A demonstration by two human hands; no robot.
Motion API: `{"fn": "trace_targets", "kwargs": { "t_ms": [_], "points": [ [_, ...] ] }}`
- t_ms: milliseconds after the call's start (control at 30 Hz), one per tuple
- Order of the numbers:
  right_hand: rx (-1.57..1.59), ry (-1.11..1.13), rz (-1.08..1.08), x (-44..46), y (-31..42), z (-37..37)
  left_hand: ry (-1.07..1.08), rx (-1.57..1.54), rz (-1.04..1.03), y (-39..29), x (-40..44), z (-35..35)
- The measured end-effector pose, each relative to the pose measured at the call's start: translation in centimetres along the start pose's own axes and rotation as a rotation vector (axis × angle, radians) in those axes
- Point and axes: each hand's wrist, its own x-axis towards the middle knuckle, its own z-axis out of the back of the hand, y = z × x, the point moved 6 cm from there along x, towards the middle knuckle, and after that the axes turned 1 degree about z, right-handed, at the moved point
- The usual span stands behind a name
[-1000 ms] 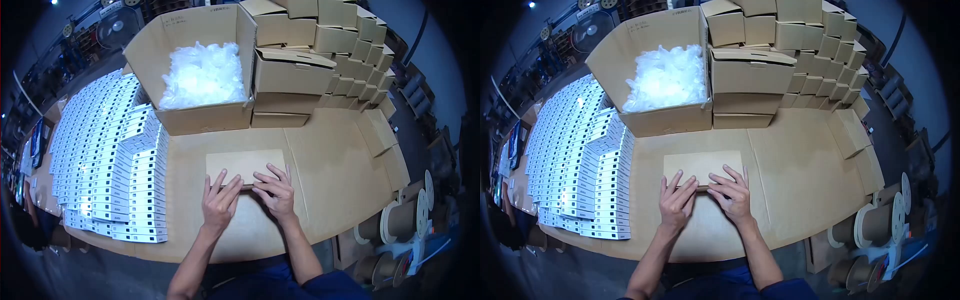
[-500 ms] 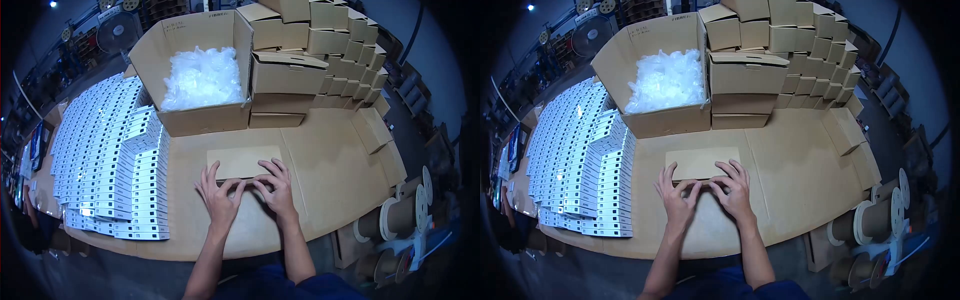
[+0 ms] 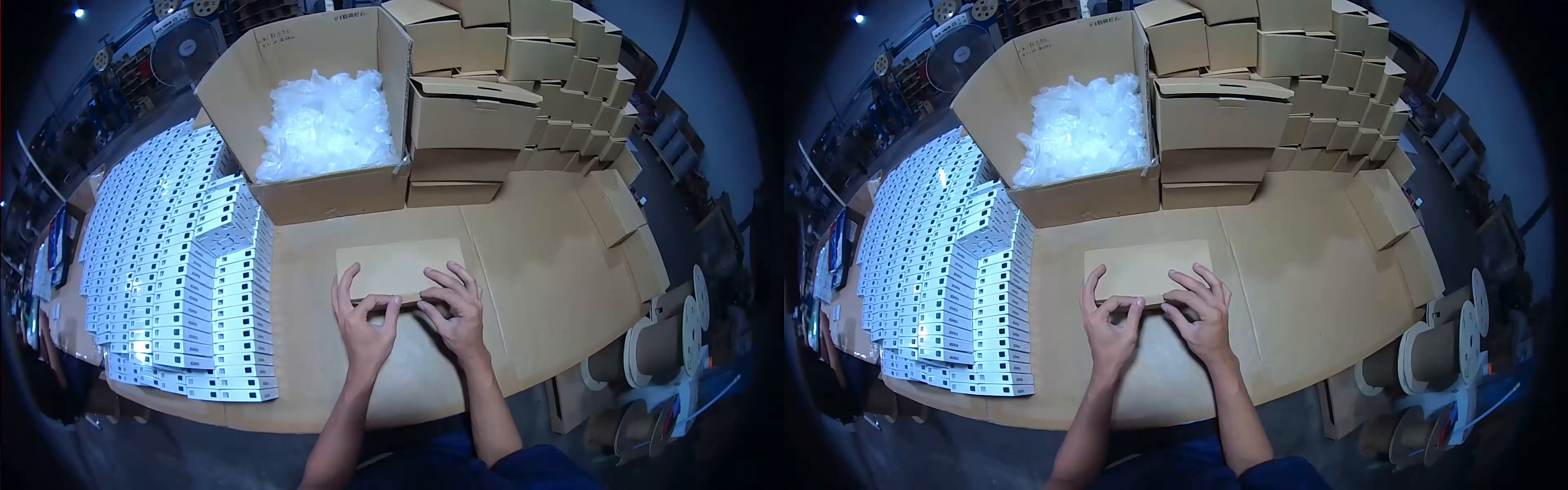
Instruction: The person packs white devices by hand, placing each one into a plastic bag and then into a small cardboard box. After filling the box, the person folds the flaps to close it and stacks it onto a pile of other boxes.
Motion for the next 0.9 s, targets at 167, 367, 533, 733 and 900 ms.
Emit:
{"fn": "trace_targets", "kwargs": {
  "t_ms": [167, 367, 533, 733, 900],
  "points": [
    [-0.05, 0.009, 0.06, -0.2, 0.9, 0.1, 0.022, 0.018, -0.021, -0.2, 0.1, 0.1],
    [-0.066, -0.074, 0.052, 0.0, 0.9, -0.5, -0.045, 0.064, -0.053, 0.3, 0.1, -0.2],
    [-0.057, -0.122, -0.017, -0.3, -0.1, -0.6, -0.057, -0.116, 0.019, 1.2, 1.0, 0.4],
    [0.149, -0.179, -0.178, 2.0, -2.8, -0.4, 0.067, 0.015, -0.299, 1.3, 4.1, 0.3],
    [0.366, -0.198, -0.3, 0.9, -6.4, -1.4, 0.059, -0.06, -0.263, 1.6, 4.6, -0.5]
  ]
}}
